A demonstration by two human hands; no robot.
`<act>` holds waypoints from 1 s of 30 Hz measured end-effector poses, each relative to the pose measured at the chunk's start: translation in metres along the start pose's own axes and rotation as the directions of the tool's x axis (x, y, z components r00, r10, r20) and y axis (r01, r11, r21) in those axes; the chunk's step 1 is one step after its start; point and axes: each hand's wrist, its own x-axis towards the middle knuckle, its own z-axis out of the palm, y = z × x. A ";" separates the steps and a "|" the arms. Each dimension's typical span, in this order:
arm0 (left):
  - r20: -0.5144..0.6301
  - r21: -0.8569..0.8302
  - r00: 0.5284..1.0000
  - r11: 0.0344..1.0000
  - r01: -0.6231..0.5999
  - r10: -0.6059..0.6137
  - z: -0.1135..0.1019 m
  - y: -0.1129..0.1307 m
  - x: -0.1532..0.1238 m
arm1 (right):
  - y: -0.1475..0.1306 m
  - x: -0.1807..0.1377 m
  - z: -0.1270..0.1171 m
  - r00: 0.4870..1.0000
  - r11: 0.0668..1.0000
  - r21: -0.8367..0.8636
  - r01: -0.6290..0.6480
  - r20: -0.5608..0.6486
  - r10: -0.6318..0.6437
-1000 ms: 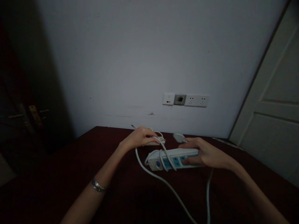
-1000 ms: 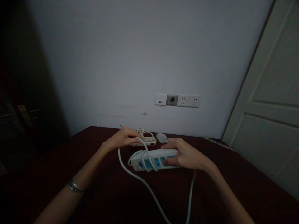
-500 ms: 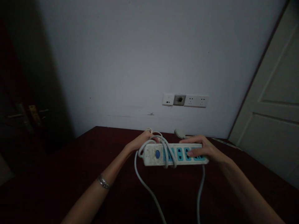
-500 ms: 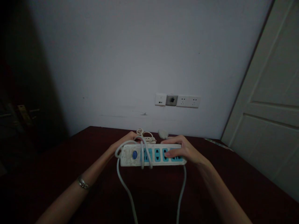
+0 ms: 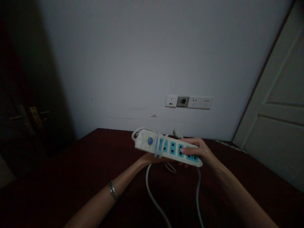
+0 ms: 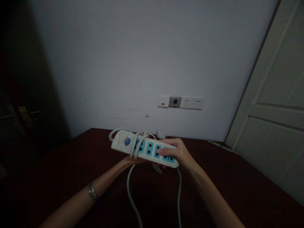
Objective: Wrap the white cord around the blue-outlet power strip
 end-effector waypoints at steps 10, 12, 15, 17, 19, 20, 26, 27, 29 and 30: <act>0.317 -0.142 0.948 0.990 0.026 0.020 0.029 -0.023 0.013 | -0.022 -0.004 -0.064 0.833 0.955 0.163 0.249 -0.538 -0.126; 0.398 -0.009 0.917 0.999 0.044 -0.036 0.032 -0.026 0.011 | -0.030 -0.011 -0.075 0.776 0.942 0.161 0.294 -0.616 -0.137; 0.428 -0.066 0.897 0.986 0.156 -0.113 0.031 -0.027 0.011 | -0.040 -0.022 -0.091 0.704 0.939 0.148 0.309 -0.700 -0.122; 0.411 -0.162 0.898 0.958 0.238 -0.154 0.023 -0.025 0.013 | -0.044 -0.028 -0.098 0.685 0.940 0.151 0.306 -0.720 -0.107; 0.355 -0.175 0.912 0.943 0.283 -0.207 0.013 -0.024 0.015 | -0.047 -0.032 -0.100 0.687 0.937 0.166 0.307 -0.720 -0.098; 0.314 -0.148 0.920 0.946 0.290 -0.233 0.008 -0.023 0.016 | -0.048 -0.033 -0.098 0.693 0.936 0.174 0.307 -0.715 -0.094; 0.038 -0.044 0.997 0.997 0.065 -0.063 -0.001 -0.009 0.016 | -0.052 -0.032 -0.062 0.796 0.940 0.213 0.267 -0.598 -0.091; 0.019 -0.100 0.999 0.995 0.031 -0.029 0.002 -0.002 0.015 | -0.051 -0.032 -0.054 0.823 0.943 0.220 0.249 -0.561 -0.087; -0.010 -0.217 1.000 0.976 -0.018 0.016 0.010 0.014 0.013 | -0.050 -0.031 -0.037 0.883 0.948 0.231 0.217 -0.461 -0.090; -0.034 -0.255 0.999 0.966 -0.045 0.038 0.013 0.022 0.012 | -0.048 -0.031 -0.029 0.911 0.951 0.235 0.203 -0.400 -0.095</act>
